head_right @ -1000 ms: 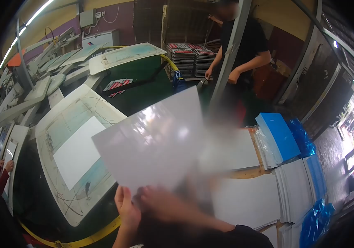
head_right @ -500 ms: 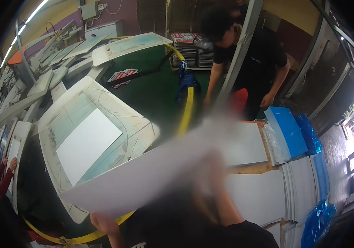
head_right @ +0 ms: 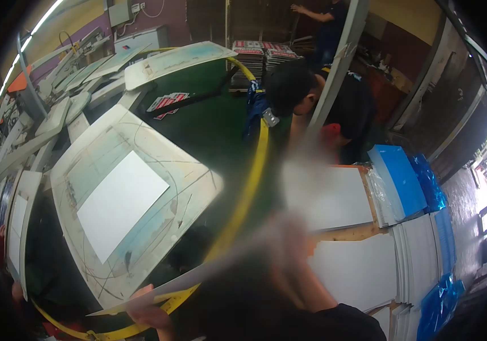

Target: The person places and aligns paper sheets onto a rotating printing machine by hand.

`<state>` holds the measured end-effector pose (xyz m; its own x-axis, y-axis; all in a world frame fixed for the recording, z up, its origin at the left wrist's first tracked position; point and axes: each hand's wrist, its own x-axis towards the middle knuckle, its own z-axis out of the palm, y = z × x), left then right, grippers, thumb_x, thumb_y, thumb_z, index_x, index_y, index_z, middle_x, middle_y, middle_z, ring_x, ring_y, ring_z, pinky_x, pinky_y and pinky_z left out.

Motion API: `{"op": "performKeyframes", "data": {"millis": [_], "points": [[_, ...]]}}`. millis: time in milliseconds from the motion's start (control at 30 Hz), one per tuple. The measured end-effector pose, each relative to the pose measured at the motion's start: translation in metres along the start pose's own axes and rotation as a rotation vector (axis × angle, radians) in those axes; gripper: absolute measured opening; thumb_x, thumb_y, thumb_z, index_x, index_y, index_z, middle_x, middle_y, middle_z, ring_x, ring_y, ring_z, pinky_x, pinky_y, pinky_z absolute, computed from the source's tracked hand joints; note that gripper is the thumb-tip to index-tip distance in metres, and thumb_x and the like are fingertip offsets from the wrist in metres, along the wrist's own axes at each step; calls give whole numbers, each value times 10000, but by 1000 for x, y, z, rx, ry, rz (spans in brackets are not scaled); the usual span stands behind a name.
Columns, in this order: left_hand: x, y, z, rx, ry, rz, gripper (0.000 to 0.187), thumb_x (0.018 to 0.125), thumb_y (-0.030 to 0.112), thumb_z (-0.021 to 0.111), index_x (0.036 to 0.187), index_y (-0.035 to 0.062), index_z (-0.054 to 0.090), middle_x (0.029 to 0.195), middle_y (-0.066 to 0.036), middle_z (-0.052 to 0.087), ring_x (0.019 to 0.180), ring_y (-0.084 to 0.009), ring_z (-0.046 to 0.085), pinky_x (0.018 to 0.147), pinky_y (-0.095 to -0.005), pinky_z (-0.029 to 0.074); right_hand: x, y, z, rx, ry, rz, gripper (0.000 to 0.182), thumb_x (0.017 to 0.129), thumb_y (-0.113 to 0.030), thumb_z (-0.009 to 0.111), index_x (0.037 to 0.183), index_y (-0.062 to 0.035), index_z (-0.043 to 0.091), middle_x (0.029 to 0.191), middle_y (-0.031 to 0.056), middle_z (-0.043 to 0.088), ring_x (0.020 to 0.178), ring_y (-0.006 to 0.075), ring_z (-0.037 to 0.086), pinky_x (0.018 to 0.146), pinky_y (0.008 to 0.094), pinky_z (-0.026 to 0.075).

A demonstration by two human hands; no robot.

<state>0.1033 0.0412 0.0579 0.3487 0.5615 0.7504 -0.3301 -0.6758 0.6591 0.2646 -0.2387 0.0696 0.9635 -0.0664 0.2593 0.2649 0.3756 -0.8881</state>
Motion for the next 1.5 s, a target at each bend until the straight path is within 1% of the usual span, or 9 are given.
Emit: {"op": "performKeyframes", "data": {"millis": [400, 500, 700, 733, 833, 933, 1133, 1233, 1500], "points": [[-7, -16, 7, -164, -28, 46, 477, 965, 461, 379, 959, -7, 473, 809, -148, 620, 741, -226, 601, 710, -287, 482, 30, 14, -17, 306, -338, -261, 248, 877, -213, 595, 948, -61, 412, 770, 83, 490, 697, 178, 511, 685, 309, 439], [-5, -9, 9, -236, -33, -10, 483, 960, 470, 384, 960, -6, 468, 814, -148, 619, 743, -231, 602, 716, -301, 485, 29, 15, -17, 217, -300, -282, 259, 878, -209, 604, 951, -51, 413, 760, 81, 492, 718, 179, 522, 677, 311, 445], [-11, -6, 3, -181, -142, -48, 546, 940, 502, 401, 1074, -24, 455, 948, -173, 605, 849, -267, 606, 789, -365, 488, 9, 7, -8, -46, 111, -39, 150, 905, -89, 542, 991, -41, 428, 809, 61, 521, 746, 141, 528, 718, 283, 440], [-60, -52, -7, -257, 158, -155, 608, 940, 514, 386, 1204, -33, 425, 1110, -194, 556, 1001, -288, 574, 853, -396, 469, 9, 6, -7, -62, 144, -38, 137, 908, -70, 529, 1002, -41, 433, 825, 57, 529, 755, 132, 529, 731, 278, 439], [-52, -33, 1, -217, 169, -308, 648, 933, 518, 395, 1281, -29, 390, 1215, -196, 502, 1105, -297, 525, 885, -400, 452, 12, 2, -4, -76, 183, -39, 133, 913, -41, 506, 1034, -41, 450, 872, 51, 560, 795, 109, 540, 775, 270, 436], [-51, -46, -8, -240, 95, -225, 561, 954, 429, 418, 1285, -22, 383, 1224, -177, 502, 1113, -284, 523, 895, -397, 449, 8, 11, -22, -237, 204, 31, 140, 914, -43, 512, 1047, -38, 467, 894, 47, 582, 834, 98, 549, 803, 266, 433], [-23, -11, 3, -198, 25, -430, 329, 970, 192, 433, 1207, -33, 471, 1131, -131, 559, 1022, -199, 543, 854, -305, 437, 11, 15, -28, -514, 192, 59, 173, 919, -79, 533, 1075, -18, 488, 898, 35, 589, 847, 77, 536, 809, 245, 417], [-12, 6, 12, -167, 75, -634, 257, 955, 163, 459, 1114, -31, 517, 1028, -100, 589, 934, -156, 550, 811, -275, 431, 13, 10, -22, -679, 121, 54, 235, 921, -103, 546, 1125, -5, 484, 931, 37, 585, 866, 73, 526, 807, 234, 406], [13, 15, 22, -321, 43, -738, 112, 938, 97, 490, 1003, 6, 473, 916, -67, 579, 835, -103, 533, 751, -240, 432, 11, 10, -5, -854, 39, 12, 373, 898, -178, 607, 1191, 9, 470, 1030, 63, 555, 933, 101, 513, 828, 238, 398]]}}
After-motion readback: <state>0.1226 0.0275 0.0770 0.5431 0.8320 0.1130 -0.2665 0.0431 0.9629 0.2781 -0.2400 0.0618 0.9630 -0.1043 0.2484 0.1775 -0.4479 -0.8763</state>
